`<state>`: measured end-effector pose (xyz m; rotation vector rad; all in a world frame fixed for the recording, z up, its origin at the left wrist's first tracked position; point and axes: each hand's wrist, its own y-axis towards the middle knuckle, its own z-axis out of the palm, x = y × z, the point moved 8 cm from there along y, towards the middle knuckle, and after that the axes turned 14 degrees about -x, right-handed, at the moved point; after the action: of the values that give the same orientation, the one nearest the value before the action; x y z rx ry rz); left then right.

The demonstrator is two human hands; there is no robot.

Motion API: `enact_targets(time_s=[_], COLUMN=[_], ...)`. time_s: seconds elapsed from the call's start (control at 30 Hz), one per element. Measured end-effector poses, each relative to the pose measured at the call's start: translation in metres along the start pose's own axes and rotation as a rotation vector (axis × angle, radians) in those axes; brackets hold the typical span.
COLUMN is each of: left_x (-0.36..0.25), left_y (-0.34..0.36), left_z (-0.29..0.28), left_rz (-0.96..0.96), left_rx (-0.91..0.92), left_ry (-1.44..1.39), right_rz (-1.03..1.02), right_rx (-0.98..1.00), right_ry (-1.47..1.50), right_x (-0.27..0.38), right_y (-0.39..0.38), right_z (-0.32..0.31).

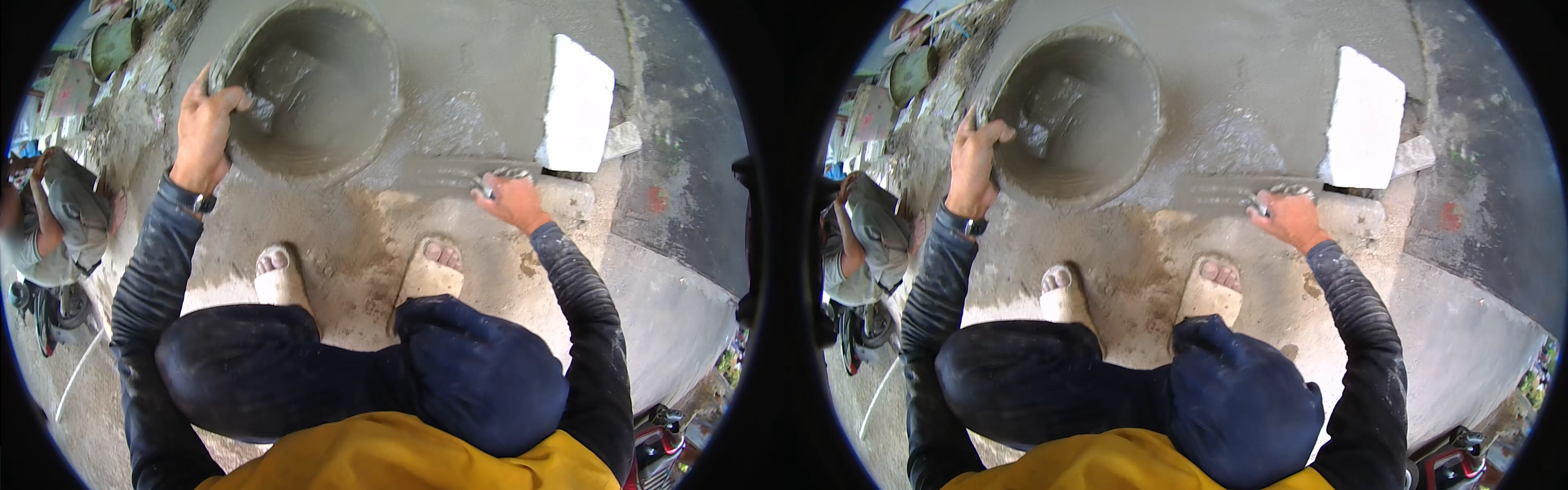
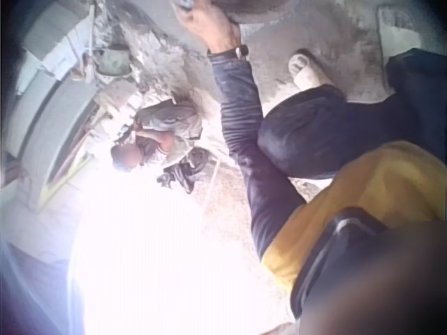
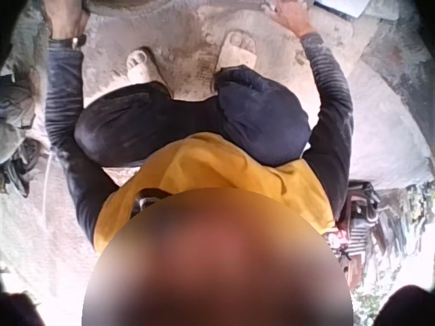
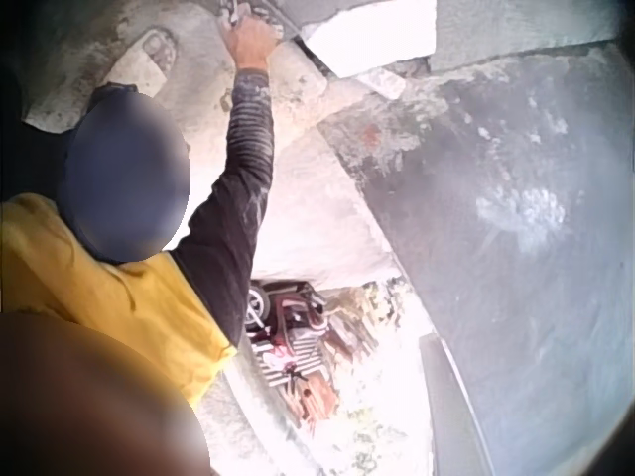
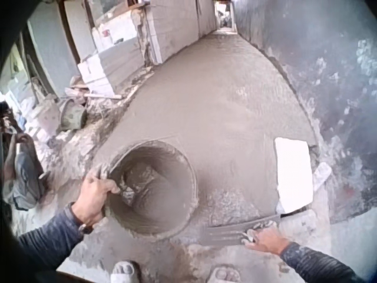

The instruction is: The person scoops wet cement from a bucket and spreads it onto a floor surface, then uses a trowel to smooth and level the area. The person repeatedly adds small amounts of cement and continues smoothing the surface.

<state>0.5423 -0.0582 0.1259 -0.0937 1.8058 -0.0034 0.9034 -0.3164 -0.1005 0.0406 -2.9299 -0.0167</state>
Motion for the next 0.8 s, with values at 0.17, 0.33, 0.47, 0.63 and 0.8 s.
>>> enact_targets(time_s=[0.17, 0.33, 0.47, 0.63, 0.8], left_x=[0.002, 0.010, 0.016, 0.019, 0.017], left_y=[0.000, 0.005, 0.013, 0.014, 0.020], left_z=[0.005, -0.009, -0.005, -0.007, -0.020], left_rz=[-0.023, -0.014, -0.019, -0.034, -0.027], left_rx=[0.035, -0.043, -0.014, 0.020, -0.047], left_ry=[-0.026, -0.008, 0.029, 0.030, 0.033], right_rz=[0.417, 0.727, 0.401, 0.760, 1.283], right_rx=[-0.172, -0.320, -0.033, -0.295, -0.643], right_ry=[0.054, 0.276, 0.098, 0.169, 1.325], right_x=[-0.052, -0.056, -0.013, -0.075, -0.045], right_y=[0.004, -0.006, 0.008, -0.002, -0.042], right_z=[-0.016, -0.029, -0.009, -0.034, -0.016])
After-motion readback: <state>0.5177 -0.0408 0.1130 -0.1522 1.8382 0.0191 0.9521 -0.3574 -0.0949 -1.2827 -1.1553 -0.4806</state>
